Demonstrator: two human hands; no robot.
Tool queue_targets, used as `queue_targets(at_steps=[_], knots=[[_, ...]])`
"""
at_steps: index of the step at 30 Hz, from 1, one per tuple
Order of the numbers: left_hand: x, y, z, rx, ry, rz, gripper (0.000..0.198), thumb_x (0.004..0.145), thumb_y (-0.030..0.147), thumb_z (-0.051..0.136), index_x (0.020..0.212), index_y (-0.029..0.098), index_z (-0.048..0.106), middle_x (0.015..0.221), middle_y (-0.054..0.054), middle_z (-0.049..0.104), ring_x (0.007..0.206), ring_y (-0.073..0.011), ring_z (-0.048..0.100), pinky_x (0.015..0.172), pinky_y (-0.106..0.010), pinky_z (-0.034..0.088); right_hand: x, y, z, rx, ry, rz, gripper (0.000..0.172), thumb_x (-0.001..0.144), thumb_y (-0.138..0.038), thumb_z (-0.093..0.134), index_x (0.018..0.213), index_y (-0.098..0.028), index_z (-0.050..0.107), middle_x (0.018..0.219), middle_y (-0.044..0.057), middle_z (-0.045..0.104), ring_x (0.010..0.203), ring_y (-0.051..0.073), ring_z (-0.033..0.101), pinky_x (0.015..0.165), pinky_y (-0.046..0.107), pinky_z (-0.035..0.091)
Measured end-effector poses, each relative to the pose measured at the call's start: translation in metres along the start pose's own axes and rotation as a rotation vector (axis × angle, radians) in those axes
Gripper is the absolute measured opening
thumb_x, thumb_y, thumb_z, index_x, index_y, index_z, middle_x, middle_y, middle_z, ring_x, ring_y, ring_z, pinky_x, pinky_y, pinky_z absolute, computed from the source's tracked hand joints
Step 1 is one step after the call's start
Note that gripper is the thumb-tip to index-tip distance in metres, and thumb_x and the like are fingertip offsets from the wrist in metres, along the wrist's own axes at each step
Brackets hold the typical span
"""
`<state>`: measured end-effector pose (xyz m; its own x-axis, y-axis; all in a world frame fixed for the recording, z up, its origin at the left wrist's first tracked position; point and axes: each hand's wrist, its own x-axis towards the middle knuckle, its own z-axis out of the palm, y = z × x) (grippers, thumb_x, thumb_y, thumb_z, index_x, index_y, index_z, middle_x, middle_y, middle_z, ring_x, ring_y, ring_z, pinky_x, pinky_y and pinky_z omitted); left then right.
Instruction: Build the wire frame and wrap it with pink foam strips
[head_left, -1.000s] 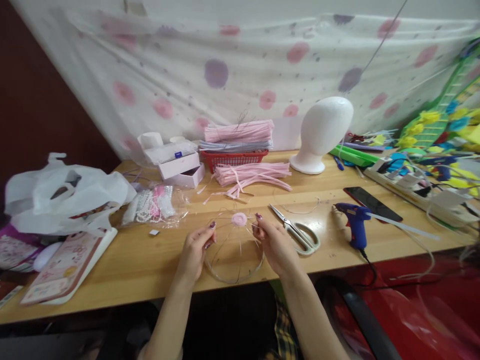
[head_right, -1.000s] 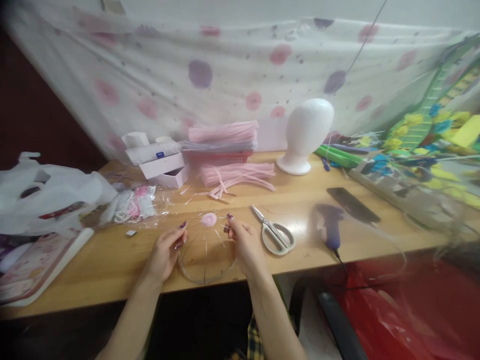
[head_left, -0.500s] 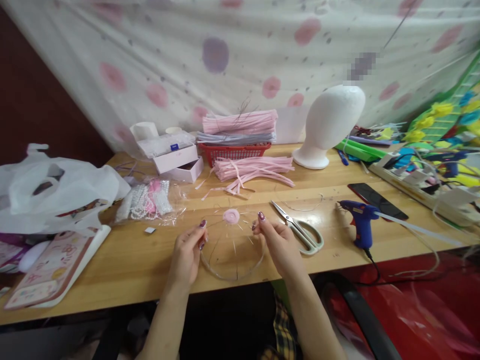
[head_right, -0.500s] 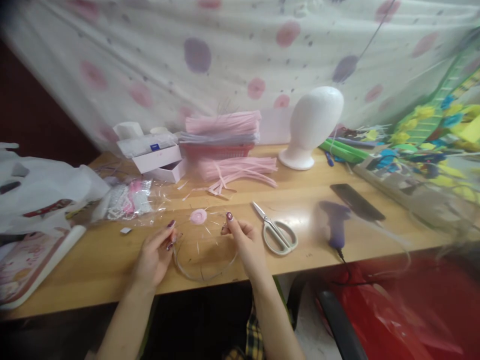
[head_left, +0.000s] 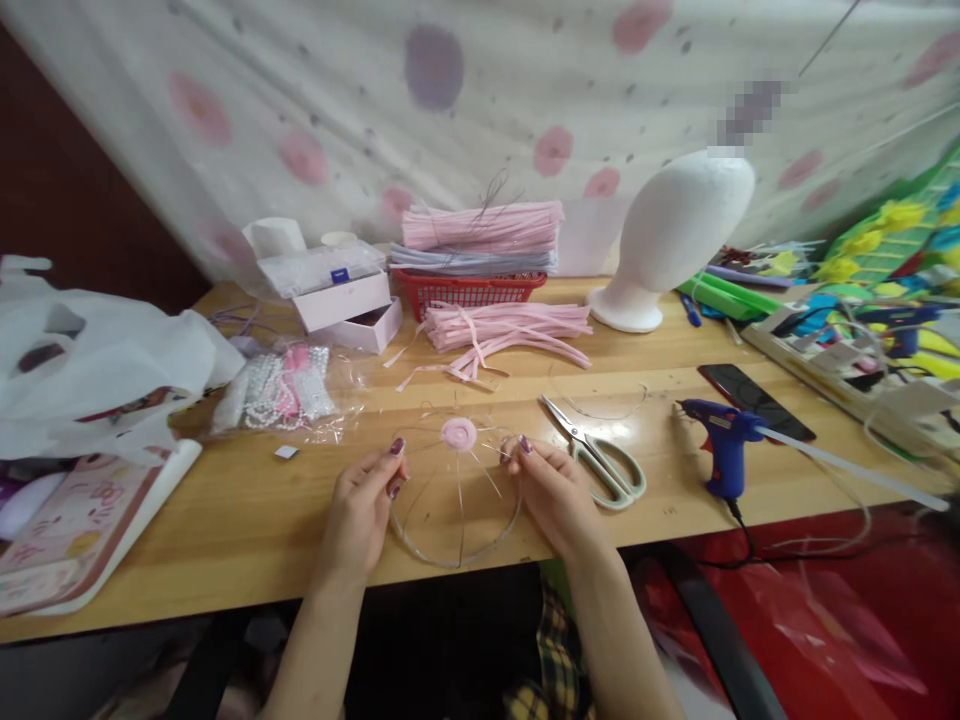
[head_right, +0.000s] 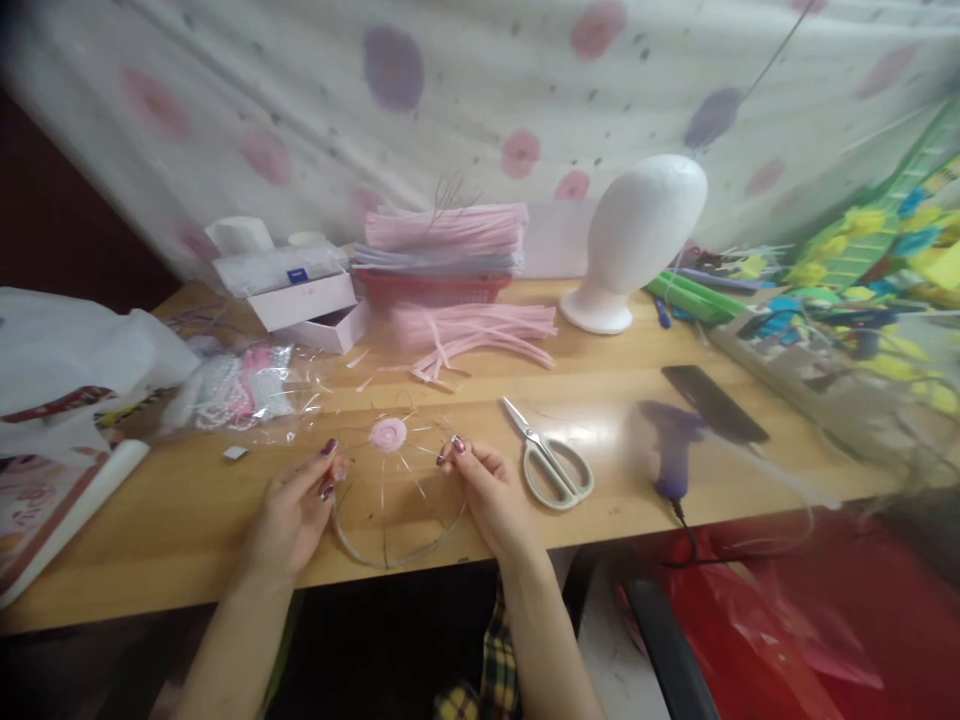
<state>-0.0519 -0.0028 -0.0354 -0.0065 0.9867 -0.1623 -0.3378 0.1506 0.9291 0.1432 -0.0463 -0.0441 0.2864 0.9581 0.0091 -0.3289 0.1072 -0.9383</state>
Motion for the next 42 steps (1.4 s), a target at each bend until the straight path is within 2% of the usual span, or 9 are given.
queue_targets(at_steps=[5, 9, 11, 13, 16, 23, 32, 38, 42], knots=[[0.002, -0.001, -0.005, 0.058, 0.017, 0.064, 0.041, 0.059, 0.054, 0.084, 0.066, 0.016, 0.072, 0.069, -0.003, 0.068, 0.070, -0.0128, 0.058, 0.072, -0.025, 0.049, -0.005, 0.007, -0.016, -0.042, 0.268, -0.147, 0.032, 0.074, -0.054, 0.079, 0.083, -0.024, 0.072, 0.072, -0.001, 0.065, 0.072, 0.015, 0.060, 0.082, 0.034, 0.049], [-0.001, 0.002, -0.020, 0.166, 0.070, 0.176, 0.047, 0.073, 0.061, 0.071, 0.085, 0.016, 0.073, 0.085, -0.007, 0.074, 0.085, -0.0208, 0.068, 0.089, -0.036, 0.053, -0.017, 0.006, -0.032, -0.158, 0.412, -0.282, 0.025, 0.089, -0.048, 0.066, 0.094, -0.024, 0.071, 0.050, -0.010, 0.042, 0.050, 0.010, 0.044, 0.076, 0.031, 0.048], [-0.004, 0.003, -0.029, 0.265, 0.091, 0.239, 0.043, 0.076, 0.057, 0.069, 0.091, 0.017, 0.072, 0.091, -0.008, 0.075, 0.091, -0.0241, 0.069, 0.093, -0.040, 0.052, -0.025, 0.002, -0.034, -0.251, 0.397, -0.334, 0.027, 0.092, -0.046, 0.062, 0.105, -0.023, 0.069, 0.056, -0.007, 0.052, 0.055, 0.012, 0.051, 0.076, 0.032, 0.049], [-0.007, 0.001, -0.034, 0.391, 0.074, 0.301, 0.036, 0.074, 0.048, 0.073, 0.095, 0.018, 0.073, 0.098, -0.009, 0.075, 0.098, -0.0272, 0.069, 0.097, -0.044, 0.051, -0.029, -0.002, -0.030, -0.389, 0.330, -0.387, 0.032, 0.090, -0.044, 0.064, 0.113, -0.023, 0.068, 0.080, 0.002, 0.069, 0.076, 0.017, 0.065, 0.080, 0.035, 0.051], [-0.010, -0.007, -0.033, 0.576, 0.032, 0.414, 0.031, 0.070, 0.035, 0.076, 0.097, 0.020, 0.073, 0.106, -0.010, 0.074, 0.105, -0.0307, 0.066, 0.103, -0.049, 0.048, -0.030, -0.006, -0.014, -0.608, 0.249, -0.456, 0.031, 0.082, -0.042, 0.074, 0.106, -0.024, 0.071, 0.106, 0.009, 0.074, 0.101, 0.026, 0.067, 0.093, 0.042, 0.050], [-0.007, -0.033, -0.023, 0.813, 0.010, 0.640, 0.031, 0.080, 0.017, 0.053, 0.106, 0.019, 0.070, 0.120, -0.014, 0.068, 0.117, -0.0304, 0.063, 0.107, -0.051, 0.048, -0.022, -0.008, 0.018, -0.790, 0.302, -0.458, 0.023, 0.084, -0.045, 0.067, 0.076, -0.024, 0.069, 0.076, 0.006, 0.075, 0.074, 0.025, 0.070, 0.076, 0.037, 0.050], [-0.007, -0.042, -0.027, 0.957, -0.013, 0.712, 0.039, 0.084, 0.008, 0.042, 0.110, 0.016, 0.070, 0.130, -0.016, 0.066, 0.121, -0.0297, 0.064, 0.103, -0.048, 0.054, -0.022, -0.008, 0.022, -0.648, 0.354, -0.330, 0.033, 0.088, -0.044, 0.061, 0.109, -0.019, 0.061, 0.084, 0.009, 0.079, 0.076, 0.026, 0.075, 0.071, 0.036, 0.054], [-0.005, -0.044, -0.029, 0.983, -0.005, 0.723, 0.037, 0.083, 0.008, 0.043, 0.107, 0.018, 0.070, 0.126, -0.015, 0.068, 0.119, -0.0297, 0.065, 0.103, -0.047, 0.054, -0.020, -0.011, 0.020, -0.630, 0.272, -0.299, 0.027, 0.086, -0.044, 0.061, 0.100, -0.020, 0.062, 0.084, 0.010, 0.079, 0.082, 0.028, 0.076, 0.073, 0.037, 0.054], [-0.005, -0.044, -0.030, 0.991, -0.013, 0.724, 0.038, 0.084, 0.009, 0.042, 0.106, 0.019, 0.071, 0.129, -0.014, 0.067, 0.120, -0.0290, 0.065, 0.103, -0.046, 0.054, -0.017, -0.008, 0.017, -0.604, 0.255, -0.306, 0.030, 0.088, -0.042, 0.057, 0.109, -0.020, 0.058, 0.093, 0.012, 0.078, 0.085, 0.027, 0.077, 0.075, 0.038, 0.056]])
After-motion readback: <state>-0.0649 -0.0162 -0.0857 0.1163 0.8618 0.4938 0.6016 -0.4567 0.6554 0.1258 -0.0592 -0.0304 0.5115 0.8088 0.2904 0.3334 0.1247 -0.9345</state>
